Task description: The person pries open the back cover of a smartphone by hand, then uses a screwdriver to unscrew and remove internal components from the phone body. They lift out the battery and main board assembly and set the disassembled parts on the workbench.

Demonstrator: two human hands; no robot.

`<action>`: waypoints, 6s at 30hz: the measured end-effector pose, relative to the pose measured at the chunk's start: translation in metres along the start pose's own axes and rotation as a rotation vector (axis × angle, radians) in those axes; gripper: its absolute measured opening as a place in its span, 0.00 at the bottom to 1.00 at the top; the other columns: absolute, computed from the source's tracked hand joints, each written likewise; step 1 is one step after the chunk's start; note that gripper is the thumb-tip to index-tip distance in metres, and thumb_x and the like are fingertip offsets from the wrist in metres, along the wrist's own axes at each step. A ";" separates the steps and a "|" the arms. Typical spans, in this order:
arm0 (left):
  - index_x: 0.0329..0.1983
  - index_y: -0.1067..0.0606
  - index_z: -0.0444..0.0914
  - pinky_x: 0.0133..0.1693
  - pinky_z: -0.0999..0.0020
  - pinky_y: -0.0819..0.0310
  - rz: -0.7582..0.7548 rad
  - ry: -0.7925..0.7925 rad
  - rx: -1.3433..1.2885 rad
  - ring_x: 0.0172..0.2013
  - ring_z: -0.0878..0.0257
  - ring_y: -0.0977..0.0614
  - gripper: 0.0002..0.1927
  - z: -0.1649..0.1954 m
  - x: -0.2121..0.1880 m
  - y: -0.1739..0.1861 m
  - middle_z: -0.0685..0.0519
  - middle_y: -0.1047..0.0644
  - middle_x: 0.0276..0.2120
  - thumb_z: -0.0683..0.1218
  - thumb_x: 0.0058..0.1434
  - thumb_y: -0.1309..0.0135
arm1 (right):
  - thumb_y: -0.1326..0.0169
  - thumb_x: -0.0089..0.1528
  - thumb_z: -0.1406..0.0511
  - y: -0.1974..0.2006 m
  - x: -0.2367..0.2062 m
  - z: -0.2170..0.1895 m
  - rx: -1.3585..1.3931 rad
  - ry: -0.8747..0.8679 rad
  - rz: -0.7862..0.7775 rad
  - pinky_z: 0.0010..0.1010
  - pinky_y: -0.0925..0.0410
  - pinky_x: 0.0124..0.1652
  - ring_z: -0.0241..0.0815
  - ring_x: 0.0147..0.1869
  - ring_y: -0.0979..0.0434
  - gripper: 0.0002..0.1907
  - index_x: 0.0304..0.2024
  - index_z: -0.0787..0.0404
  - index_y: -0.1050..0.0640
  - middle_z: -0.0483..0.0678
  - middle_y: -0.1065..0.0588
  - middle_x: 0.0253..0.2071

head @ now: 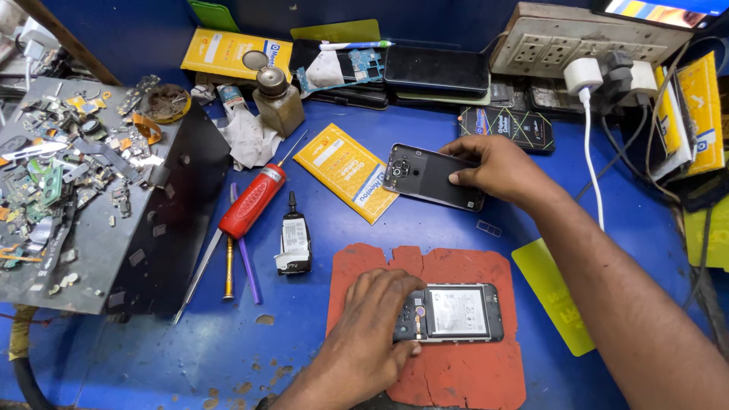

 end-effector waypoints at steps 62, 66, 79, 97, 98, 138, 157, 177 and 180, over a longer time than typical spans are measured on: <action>0.70 0.39 0.35 0.70 0.39 0.54 -0.027 -0.103 0.194 0.62 0.46 0.29 0.44 -0.033 0.012 -0.037 0.43 0.27 0.57 0.47 0.51 0.34 | 0.47 0.62 0.83 -0.097 -0.251 0.029 0.484 0.405 0.502 0.44 0.19 0.56 0.51 0.55 0.16 0.36 0.69 0.58 0.39 0.56 0.24 0.49; 0.71 0.41 0.35 0.70 0.39 0.54 -0.039 -0.086 0.185 0.64 0.46 0.31 0.45 -0.041 0.012 -0.037 0.43 0.27 0.57 0.48 0.52 0.36 | 0.45 0.60 0.83 -0.108 -0.245 0.034 0.315 0.438 0.373 0.38 0.19 0.55 0.49 0.55 0.15 0.37 0.68 0.55 0.38 0.54 0.25 0.49; 0.72 0.41 0.35 0.69 0.38 0.55 -0.051 -0.087 0.202 0.67 0.45 0.34 0.43 -0.045 0.011 -0.034 0.42 0.28 0.61 0.49 0.55 0.37 | 0.43 0.60 0.80 -0.109 -0.244 0.029 0.160 0.468 0.445 0.37 0.19 0.54 0.46 0.54 0.15 0.33 0.65 0.59 0.37 0.53 0.23 0.47; 0.72 0.42 0.36 0.68 0.36 0.55 -0.045 -0.071 0.208 0.67 0.45 0.34 0.45 -0.046 0.009 -0.033 0.42 0.28 0.61 0.50 0.54 0.36 | 0.28 0.48 0.72 -0.097 -0.238 -0.021 0.141 0.610 0.392 0.32 0.22 0.44 0.44 0.48 0.18 0.24 0.46 0.56 0.19 0.50 0.26 0.41; 0.72 0.42 0.36 0.68 0.36 0.55 -0.041 -0.071 0.208 0.67 0.45 0.34 0.45 -0.046 0.008 -0.033 0.42 0.28 0.61 0.50 0.54 0.36 | 0.30 0.49 0.74 -0.097 -0.238 -0.022 0.198 0.576 0.392 0.30 0.22 0.43 0.44 0.48 0.18 0.22 0.45 0.57 0.18 0.49 0.26 0.41; 0.70 0.41 0.34 0.67 0.38 0.57 -0.015 -0.126 0.203 0.68 0.45 0.35 0.45 -0.027 -0.001 -0.034 0.43 0.31 0.64 0.48 0.52 0.35 | 0.48 0.59 0.82 -0.090 -0.236 -0.026 0.226 0.676 0.250 0.39 0.23 0.55 0.47 0.52 0.17 0.23 0.54 0.62 0.22 0.53 0.22 0.46; 0.52 0.25 0.37 0.68 0.35 0.58 0.022 -0.089 0.192 0.70 0.46 0.37 0.17 -0.029 -0.020 -0.045 0.45 0.31 0.63 0.43 0.60 0.43 | 0.46 0.59 0.82 -0.092 -0.249 -0.011 0.107 0.562 0.344 0.26 0.22 0.44 0.40 0.49 0.16 0.24 0.57 0.62 0.24 0.55 0.22 0.48; 0.53 0.26 0.35 0.69 0.36 0.60 0.052 -0.079 0.215 0.69 0.45 0.37 0.18 -0.034 -0.024 -0.043 0.43 0.29 0.60 0.43 0.59 0.42 | 0.46 0.63 0.77 -0.102 -0.253 0.000 0.149 0.451 0.433 0.26 0.22 0.48 0.41 0.53 0.15 0.21 0.59 0.63 0.27 0.56 0.22 0.51; 0.52 0.25 0.36 0.69 0.36 0.60 0.043 -0.080 0.209 0.70 0.45 0.38 0.17 -0.035 -0.024 -0.045 0.44 0.29 0.59 0.44 0.60 0.43 | 0.45 0.63 0.77 -0.100 -0.253 -0.002 0.080 0.475 0.438 0.26 0.22 0.48 0.40 0.52 0.15 0.21 0.59 0.63 0.27 0.55 0.22 0.50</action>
Point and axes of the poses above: each hand's wrist, its own x-axis towards the middle knuckle, its own y-axis out of the back of the hand, z = x × y, the point moved 5 cm from there along x, towards the middle knuckle
